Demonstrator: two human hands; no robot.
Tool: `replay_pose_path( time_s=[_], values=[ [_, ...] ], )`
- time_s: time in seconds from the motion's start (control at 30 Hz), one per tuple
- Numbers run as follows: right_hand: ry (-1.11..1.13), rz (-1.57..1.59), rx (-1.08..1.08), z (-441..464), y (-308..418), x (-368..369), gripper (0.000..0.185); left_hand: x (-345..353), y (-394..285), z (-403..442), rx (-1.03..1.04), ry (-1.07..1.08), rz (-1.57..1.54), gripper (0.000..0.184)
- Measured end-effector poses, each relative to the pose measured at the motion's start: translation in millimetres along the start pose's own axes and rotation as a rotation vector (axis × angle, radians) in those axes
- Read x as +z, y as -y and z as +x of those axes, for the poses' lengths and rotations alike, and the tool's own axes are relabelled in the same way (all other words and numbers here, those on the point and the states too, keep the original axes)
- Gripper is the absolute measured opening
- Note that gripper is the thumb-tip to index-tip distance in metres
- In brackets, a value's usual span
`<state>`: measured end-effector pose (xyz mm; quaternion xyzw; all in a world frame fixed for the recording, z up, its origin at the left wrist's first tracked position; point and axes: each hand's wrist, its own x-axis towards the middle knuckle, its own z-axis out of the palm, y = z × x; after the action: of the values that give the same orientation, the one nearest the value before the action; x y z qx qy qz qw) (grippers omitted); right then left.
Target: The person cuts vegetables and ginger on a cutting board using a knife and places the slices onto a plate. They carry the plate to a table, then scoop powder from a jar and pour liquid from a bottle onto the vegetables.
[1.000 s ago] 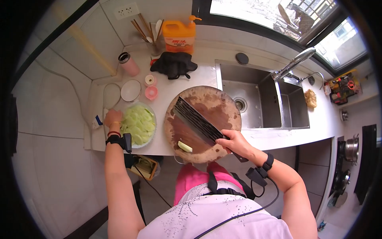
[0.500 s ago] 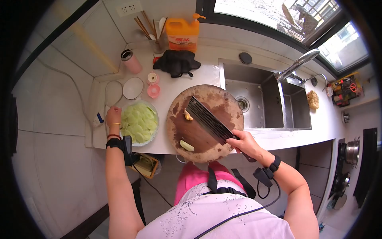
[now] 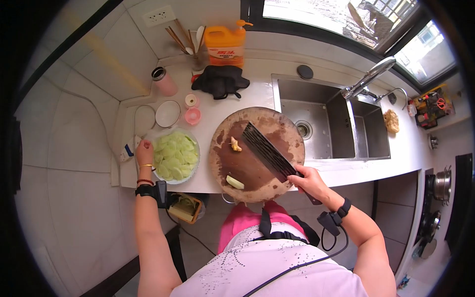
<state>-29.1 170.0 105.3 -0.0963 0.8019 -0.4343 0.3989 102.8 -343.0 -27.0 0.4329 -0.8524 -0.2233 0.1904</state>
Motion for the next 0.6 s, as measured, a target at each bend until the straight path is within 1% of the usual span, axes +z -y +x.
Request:
replay_pose_path(
  time_s=[0.03, 0.1, 0.13, 0.2, 0.23, 0.3, 0.33, 0.4, 0.43, 0.5, 0.57, 0.6],
  values=[
    [0.002, -0.001, 0.007, 0, -2, 0, 0.015, 1, 8, 2, 0.000, -0.005, 0.007, 0.010],
    [0.011, -0.010, -0.006, 2, -8, 1, 0.015, 5, 26, 7, -0.130, 0.060, -0.327, 0.014],
    [0.015, -0.023, -0.017, 3, -10, 1, 0.015, 9, 35, 9, -0.133, 0.059, -0.327, 0.014],
    [0.020, -0.037, -0.018, 2, -10, 1, 0.016, 16, 49, 14, 0.000, 0.112, -0.263, 0.021],
    [0.024, -0.048, -0.021, 3, -10, 2, 0.016, 8, 36, 12, -0.002, 0.110, -0.265, 0.021],
    [0.023, -0.053, -0.023, 2, -8, 3, 0.016, -6, 7, 7, 0.035, 0.092, 0.036, 0.025],
    [0.022, -0.057, -0.024, 1, -6, 4, 0.016, -5, -1, 5, 0.032, 0.093, 0.033, 0.025],
    [0.018, -0.061, -0.021, 0, -3, 6, 0.016, -2, -15, 2, 0.059, 0.103, 0.339, 0.025],
    [0.014, -0.061, -0.019, 0, -2, 7, 0.016, -2, -19, 0, 0.057, 0.104, 0.334, 0.025],
    [0.009, -0.068, -0.018, -1, -1, 8, 0.016, 1, -26, -2, 0.053, 0.058, 0.434, 0.021],
    [0.006, -0.070, -0.012, -2, -2, 7, 0.016, 16, -4, 9, 0.040, 0.071, 0.442, 0.020],
    [0.003, -0.075, -0.020, -3, -2, 7, 0.016, 14, -4, 12, 0.030, 0.078, 0.458, 0.019]
  ],
)
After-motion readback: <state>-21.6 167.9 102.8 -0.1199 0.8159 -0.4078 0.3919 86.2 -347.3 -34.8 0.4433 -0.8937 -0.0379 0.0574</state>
